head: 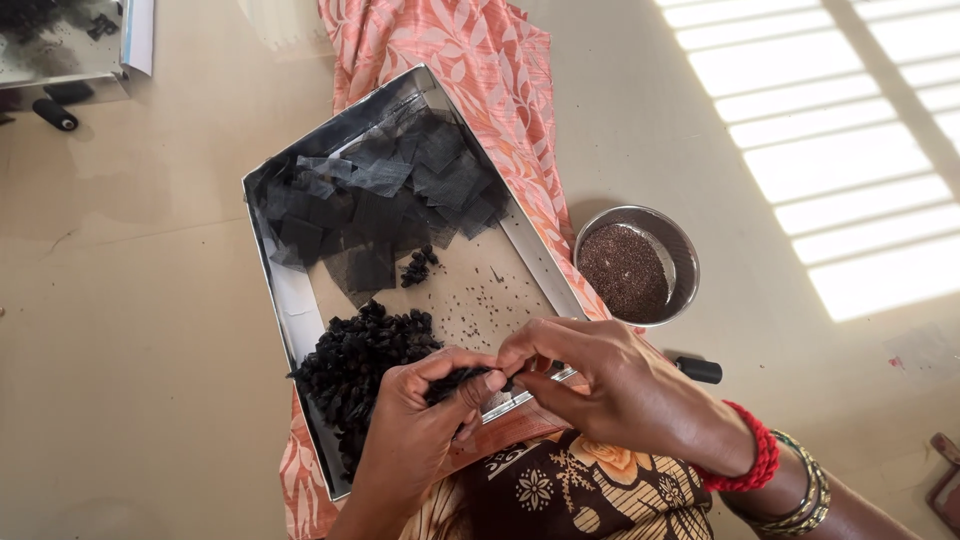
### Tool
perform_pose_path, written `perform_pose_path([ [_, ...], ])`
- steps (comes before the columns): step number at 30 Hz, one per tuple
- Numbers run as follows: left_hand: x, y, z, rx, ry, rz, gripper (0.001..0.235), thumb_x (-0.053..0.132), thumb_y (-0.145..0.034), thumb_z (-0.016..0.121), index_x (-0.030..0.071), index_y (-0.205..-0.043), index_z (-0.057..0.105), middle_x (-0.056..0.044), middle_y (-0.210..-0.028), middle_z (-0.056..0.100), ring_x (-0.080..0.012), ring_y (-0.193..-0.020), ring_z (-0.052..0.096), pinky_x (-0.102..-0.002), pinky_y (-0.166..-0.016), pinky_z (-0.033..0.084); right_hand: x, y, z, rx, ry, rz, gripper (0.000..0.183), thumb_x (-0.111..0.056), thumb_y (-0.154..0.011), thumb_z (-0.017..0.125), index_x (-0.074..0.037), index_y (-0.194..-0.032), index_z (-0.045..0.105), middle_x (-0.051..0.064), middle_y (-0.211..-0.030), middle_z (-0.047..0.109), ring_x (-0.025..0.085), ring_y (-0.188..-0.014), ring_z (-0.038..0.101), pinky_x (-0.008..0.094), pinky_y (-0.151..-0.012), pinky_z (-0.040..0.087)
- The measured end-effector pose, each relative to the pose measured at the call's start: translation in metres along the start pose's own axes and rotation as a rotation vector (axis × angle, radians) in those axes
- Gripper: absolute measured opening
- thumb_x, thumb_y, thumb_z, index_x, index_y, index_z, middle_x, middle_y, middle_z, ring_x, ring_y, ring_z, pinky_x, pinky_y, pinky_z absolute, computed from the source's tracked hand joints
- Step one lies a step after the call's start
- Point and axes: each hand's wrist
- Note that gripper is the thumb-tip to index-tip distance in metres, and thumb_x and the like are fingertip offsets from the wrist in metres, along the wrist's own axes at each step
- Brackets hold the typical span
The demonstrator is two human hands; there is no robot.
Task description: Fold small black mesh squares and organize them into bundles inside a metal tray.
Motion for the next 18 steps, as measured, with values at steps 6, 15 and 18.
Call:
perform_pose_path([
  [6, 0.001, 0.002, -0.001, -0.055, 0.011, 0.034, 0.024, 0.014, -0.084, 0.079, -0.005, -0.099, 0.079, -0.002, -0.062, 0.062, -0.0075, -0.05, 0.047, -0.025, -0.046, 0.037, -0.004, 0.001, 0.004, 0.108, 0.016, 0.089, 0.025, -0.009, -0.085, 0.076, -0.007, -0.109, 0.067, 0.002, -0.097, 0.077, 0.013, -0.084, 0.079, 0.028, -0.058, 0.061],
  [15, 0.003, 0.002, -0.001, -0.018, 0.06, 0.008, 0.021, 0.011, -0.083, 0.079, -0.006, -0.097, 0.079, -0.002, -0.062, 0.063, -0.0074, -0.049, 0.045, -0.025, -0.045, 0.035, 0.0, 0.002, 0.009, 0.148, -0.11, 0.203, 0.043, -0.01, -0.085, 0.078, -0.009, -0.124, 0.058, 0.001, -0.096, 0.076, 0.01, -0.087, 0.078, 0.027, -0.066, 0.064],
  [18, 0.003, 0.001, -0.001, -0.013, 0.105, 0.056, 0.02, 0.01, -0.084, 0.08, -0.006, -0.096, 0.078, -0.002, -0.062, 0.061, -0.0072, -0.051, 0.047, -0.025, -0.046, 0.036, 0.004, 0.004, 0.018, 0.234, -0.202, 0.179, 0.047, -0.007, -0.087, 0.077, -0.006, -0.128, 0.055, 0.004, -0.095, 0.075, 0.012, -0.085, 0.077, 0.028, -0.076, 0.065],
])
Point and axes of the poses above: each hand's wrist, its own y-axis away from the middle knuckle, its own z-axis out of the palm, x = y × z
